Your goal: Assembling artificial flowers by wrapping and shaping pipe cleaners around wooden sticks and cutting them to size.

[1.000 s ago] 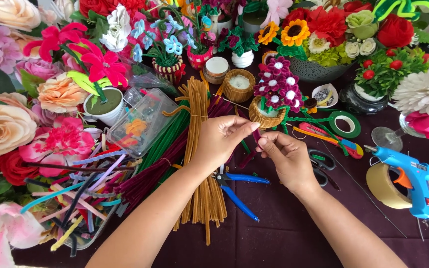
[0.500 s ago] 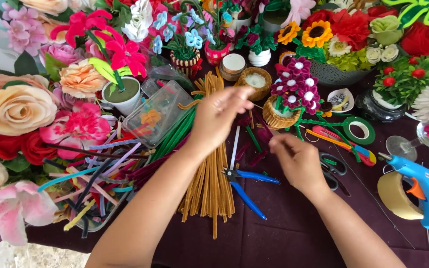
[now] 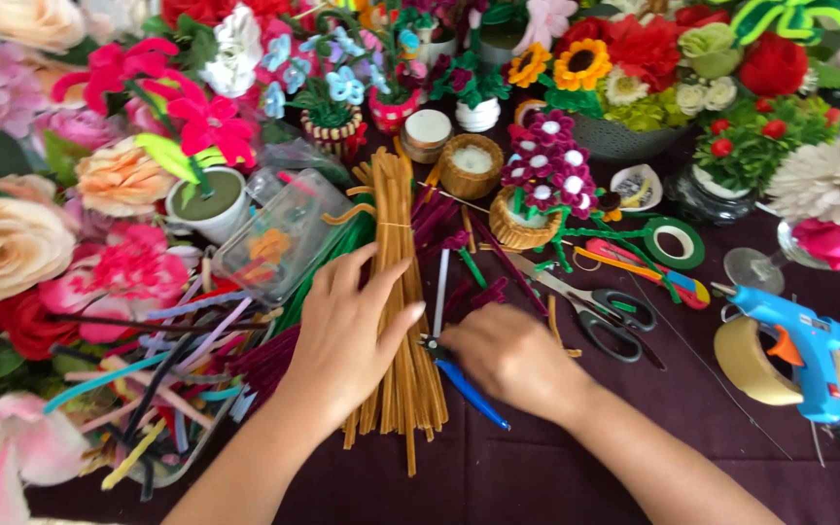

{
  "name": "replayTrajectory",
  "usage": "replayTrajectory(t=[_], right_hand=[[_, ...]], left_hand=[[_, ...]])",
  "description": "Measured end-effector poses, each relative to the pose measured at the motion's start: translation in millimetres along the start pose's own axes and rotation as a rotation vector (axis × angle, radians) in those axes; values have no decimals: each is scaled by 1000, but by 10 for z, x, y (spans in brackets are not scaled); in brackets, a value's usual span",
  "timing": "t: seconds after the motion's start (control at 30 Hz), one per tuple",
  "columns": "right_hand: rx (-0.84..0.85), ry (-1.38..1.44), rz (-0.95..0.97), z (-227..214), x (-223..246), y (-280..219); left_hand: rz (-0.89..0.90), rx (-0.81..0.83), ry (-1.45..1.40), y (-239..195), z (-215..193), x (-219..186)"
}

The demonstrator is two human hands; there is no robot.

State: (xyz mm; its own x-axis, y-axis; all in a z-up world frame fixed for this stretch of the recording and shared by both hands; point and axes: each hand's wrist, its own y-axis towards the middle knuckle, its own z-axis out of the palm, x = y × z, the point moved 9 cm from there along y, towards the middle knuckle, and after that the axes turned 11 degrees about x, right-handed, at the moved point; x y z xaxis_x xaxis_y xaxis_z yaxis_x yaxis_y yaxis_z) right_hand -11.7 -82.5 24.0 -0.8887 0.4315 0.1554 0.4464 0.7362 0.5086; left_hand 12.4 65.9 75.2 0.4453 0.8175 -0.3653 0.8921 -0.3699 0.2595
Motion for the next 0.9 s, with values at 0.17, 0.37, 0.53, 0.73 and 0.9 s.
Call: replayTrajectory(t=[0.17, 0.37, 0.53, 0.73, 0.9], right_hand=[[175, 32, -56, -17, 282, 175], [239, 26, 14, -46, 126, 98], [419, -65, 841, -6, -1188, -622], [397, -509, 1137, -294, -2249, -1344], [425, -578, 1241, -180, -2502, -1520]], left_hand=[[-207, 284, 201, -159, 874, 474], [-250, 369, 371, -150, 1041, 532], [-258, 374, 341, -133, 990, 534], [-330, 453, 410, -157, 1100, 614], [-356, 468, 416, -159, 1094, 607]])
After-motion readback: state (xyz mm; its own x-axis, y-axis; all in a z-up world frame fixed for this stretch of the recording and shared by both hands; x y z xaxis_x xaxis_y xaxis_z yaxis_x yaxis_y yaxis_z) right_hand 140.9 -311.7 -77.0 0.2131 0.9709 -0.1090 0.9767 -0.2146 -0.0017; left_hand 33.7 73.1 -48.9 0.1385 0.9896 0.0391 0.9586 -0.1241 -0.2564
